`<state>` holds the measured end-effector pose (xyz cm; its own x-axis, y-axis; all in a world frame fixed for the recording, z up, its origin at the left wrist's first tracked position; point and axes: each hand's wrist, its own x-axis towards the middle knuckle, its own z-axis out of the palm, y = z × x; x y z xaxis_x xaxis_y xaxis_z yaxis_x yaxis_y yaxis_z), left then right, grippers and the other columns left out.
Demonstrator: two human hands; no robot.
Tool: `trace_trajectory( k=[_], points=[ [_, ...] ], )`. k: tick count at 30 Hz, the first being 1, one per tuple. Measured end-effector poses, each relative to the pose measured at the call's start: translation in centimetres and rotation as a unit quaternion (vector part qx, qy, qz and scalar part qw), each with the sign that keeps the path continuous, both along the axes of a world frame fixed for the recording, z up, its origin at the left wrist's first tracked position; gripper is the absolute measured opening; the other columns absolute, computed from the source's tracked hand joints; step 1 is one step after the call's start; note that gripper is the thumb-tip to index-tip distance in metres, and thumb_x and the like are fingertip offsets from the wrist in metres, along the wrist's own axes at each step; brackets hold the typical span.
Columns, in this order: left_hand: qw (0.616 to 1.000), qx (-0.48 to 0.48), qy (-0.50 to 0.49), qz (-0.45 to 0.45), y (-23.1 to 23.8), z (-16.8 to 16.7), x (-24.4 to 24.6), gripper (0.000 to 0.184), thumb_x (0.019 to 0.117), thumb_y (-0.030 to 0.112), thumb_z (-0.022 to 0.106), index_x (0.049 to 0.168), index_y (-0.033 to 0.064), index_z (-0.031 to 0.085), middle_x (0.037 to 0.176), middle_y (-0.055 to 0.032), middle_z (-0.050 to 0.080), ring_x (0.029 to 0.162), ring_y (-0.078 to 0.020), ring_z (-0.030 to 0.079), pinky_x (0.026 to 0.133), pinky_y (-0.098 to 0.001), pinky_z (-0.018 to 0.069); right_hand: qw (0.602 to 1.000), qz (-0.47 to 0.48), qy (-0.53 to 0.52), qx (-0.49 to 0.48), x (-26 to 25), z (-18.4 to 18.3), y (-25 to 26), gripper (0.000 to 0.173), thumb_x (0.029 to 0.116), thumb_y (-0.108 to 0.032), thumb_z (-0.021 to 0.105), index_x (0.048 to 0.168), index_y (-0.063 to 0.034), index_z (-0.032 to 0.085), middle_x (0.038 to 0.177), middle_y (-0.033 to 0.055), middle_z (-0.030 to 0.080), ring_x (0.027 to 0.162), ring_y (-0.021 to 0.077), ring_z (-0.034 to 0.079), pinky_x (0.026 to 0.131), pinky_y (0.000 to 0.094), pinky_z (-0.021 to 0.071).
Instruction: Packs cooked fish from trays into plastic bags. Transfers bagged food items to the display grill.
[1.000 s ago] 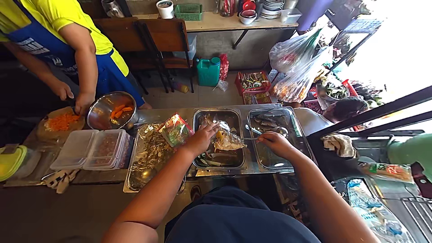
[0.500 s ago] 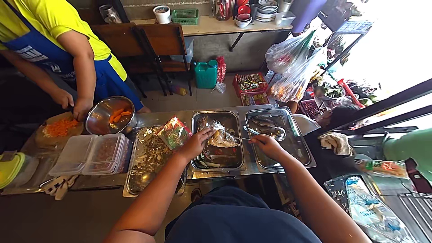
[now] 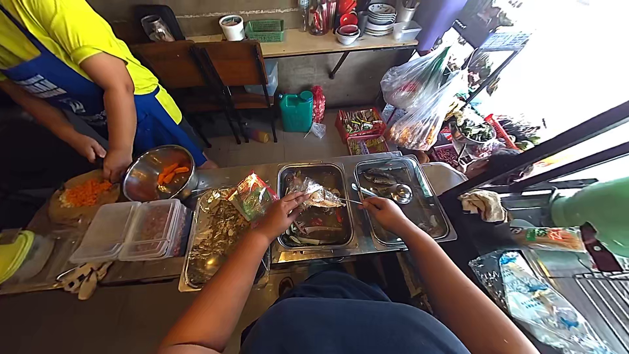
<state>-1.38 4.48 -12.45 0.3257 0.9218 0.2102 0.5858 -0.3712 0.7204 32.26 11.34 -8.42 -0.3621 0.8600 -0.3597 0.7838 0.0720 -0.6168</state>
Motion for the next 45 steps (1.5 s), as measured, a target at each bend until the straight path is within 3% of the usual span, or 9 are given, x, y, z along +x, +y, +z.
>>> trace_trajectory(
  k=[4, 17, 23, 30, 35, 42, 45],
  points=[
    [0.999, -0.008, -0.013, 0.031, -0.8, -0.3, 0.6, 0.037, 0.1021, 0.012, 0.059, 0.138, 0.0027, 0.063, 0.146, -0.0143, 0.057, 0.133, -0.018, 0.057, 0.113, -0.0316, 0.0451, 0.999, -0.013, -0.025, -0.016, -0.5, 0.2, -0.6, 0.037, 0.1115, -0.026, 0.04, 0.122, -0.0089, 0.071, 0.117, 0.0135, 0.071, 0.113, 0.027, 0.065, 0.1, 0.0517, 0.0464],
    [0.993, -0.086, -0.033, 0.076, -2.3, 1.5, 2.2, 0.048, 0.1016, 0.013, 0.059, 0.147, 0.0001, 0.052, 0.155, -0.0177, 0.045, 0.126, -0.017, 0.061, 0.106, -0.0273, 0.0505, 0.999, -0.007, -0.046, 0.004, -2.5, 1.7, -1.9, 0.037, 0.1106, -0.027, 0.041, 0.117, -0.0106, 0.073, 0.111, 0.0132, 0.072, 0.109, 0.0288, 0.066, 0.097, 0.0528, 0.0482],
    [0.986, -0.003, -0.023, 0.162, -3.1, 0.8, 3.3, 0.034, 0.1014, 0.011, 0.057, 0.132, -0.0022, 0.066, 0.145, -0.0167, 0.057, 0.132, -0.0185, 0.058, 0.111, -0.0299, 0.0468, 0.995, -0.01, -0.099, 0.021, -3.8, 3.0, -2.7, 0.038, 0.1102, -0.027, 0.039, 0.119, -0.0111, 0.072, 0.116, 0.0126, 0.072, 0.115, 0.029, 0.066, 0.1, 0.053, 0.0479],
    [0.966, 0.077, 0.024, 0.247, -3.4, 1.1, 3.9, 0.023, 0.0995, 0.008, 0.061, 0.116, 0.0022, 0.076, 0.123, -0.0131, 0.072, 0.114, -0.0212, 0.07, 0.102, -0.0346, 0.0539, 0.994, 0.002, -0.104, 0.015, -4.7, 3.6, -3.2, 0.039, 0.1106, -0.028, 0.039, 0.117, -0.0108, 0.072, 0.115, 0.012, 0.072, 0.115, 0.0286, 0.066, 0.1, 0.0522, 0.0476],
    [0.951, 0.097, 0.034, 0.29, -3.0, 1.3, 3.8, 0.028, 0.0965, 0.008, 0.063, 0.122, 0.003, 0.073, 0.116, -0.016, 0.072, 0.104, -0.0232, 0.071, 0.093, -0.0359, 0.058, 0.995, 0.014, -0.1, 0.023, -5.1, 3.7, -3.8, 0.039, 0.1104, -0.028, 0.038, 0.119, -0.0104, 0.072, 0.117, 0.0125, 0.072, 0.117, 0.0278, 0.065, 0.101, 0.0513, 0.0474],
    [0.949, 0.124, 0.057, 0.283, -3.1, 1.1, 4.1, 0.034, 0.0976, 0.006, 0.062, 0.13, 0.0005, 0.068, 0.116, -0.0171, 0.073, 0.102, -0.0262, 0.072, 0.093, -0.039, 0.0581, 0.992, 0.026, -0.122, 0.026, -5.7, 5.1, -4.6, 0.041, 0.111, -0.03, 0.036, 0.121, -0.0107, 0.071, 0.121, 0.0121, 0.071, 0.121, 0.0277, 0.064, 0.104, 0.0512, 0.047],
    [0.955, 0.109, 0.04, 0.273, -3.5, 1.1, 4.2, 0.034, 0.0998, 0.009, 0.06, 0.132, 0.0015, 0.067, 0.12, -0.0143, 0.073, 0.106, -0.0244, 0.072, 0.098, -0.0389, 0.0559, 0.988, 0.031, -0.146, 0.036, -5.9, 5.6, -4.9, 0.042, 0.1108, -0.031, 0.036, 0.121, -0.0106, 0.071, 0.121, 0.0117, 0.071, 0.121, 0.0281, 0.064, 0.103, 0.0512, 0.0475]
  ],
)
